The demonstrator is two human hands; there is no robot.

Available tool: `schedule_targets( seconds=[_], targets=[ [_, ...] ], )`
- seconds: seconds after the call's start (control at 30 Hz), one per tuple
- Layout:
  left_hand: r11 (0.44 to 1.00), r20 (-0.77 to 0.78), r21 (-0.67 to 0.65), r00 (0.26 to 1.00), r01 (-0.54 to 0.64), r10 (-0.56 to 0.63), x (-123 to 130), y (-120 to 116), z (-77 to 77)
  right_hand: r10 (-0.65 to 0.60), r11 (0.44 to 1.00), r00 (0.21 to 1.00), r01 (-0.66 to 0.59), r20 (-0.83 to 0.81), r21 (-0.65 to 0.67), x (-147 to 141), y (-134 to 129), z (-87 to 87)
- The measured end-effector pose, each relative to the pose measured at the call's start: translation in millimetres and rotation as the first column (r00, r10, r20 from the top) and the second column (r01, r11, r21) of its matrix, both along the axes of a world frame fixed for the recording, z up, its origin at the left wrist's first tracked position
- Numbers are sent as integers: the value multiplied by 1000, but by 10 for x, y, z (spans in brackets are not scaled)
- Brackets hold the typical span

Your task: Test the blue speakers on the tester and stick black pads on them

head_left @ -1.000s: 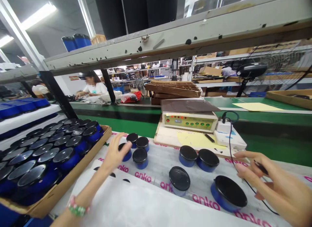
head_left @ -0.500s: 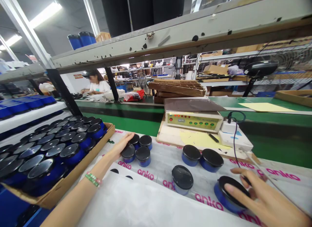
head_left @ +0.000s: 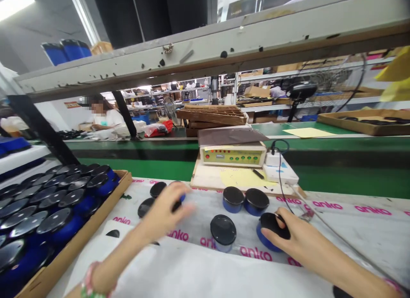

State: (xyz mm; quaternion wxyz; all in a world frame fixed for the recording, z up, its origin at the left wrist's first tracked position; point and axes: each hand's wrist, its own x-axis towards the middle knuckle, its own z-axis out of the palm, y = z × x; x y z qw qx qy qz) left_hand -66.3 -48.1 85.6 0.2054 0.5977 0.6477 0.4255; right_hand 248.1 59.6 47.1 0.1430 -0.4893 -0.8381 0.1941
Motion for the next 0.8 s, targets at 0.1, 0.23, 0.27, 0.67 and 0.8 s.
schedule_targets(
  seconds=[0.1,0.23,0.27,0.67,0.8],
  targets=[
    [961,-211,-176,945,213,-248,602,-14,-122,-6,1000,1000,6,-22,26,-33,-38,31],
    [959,-261,-143,925,245,-276,963,208,-309,13,999,995,-9,-102,36,-59,-125,62],
    [956,-272,-132,918,263,-290,979,261,-348,21,999,992,-15,-123,47,-10,-121,81],
    [886,-457,36,796,462,-397,1538,621,0,-901,403,433,833,7,380,2042,740,62],
    [817,-361,-32,756,576,-547,1875,616,161,-926,355,377,862,9,363,2177,812,-55]
  ],
)
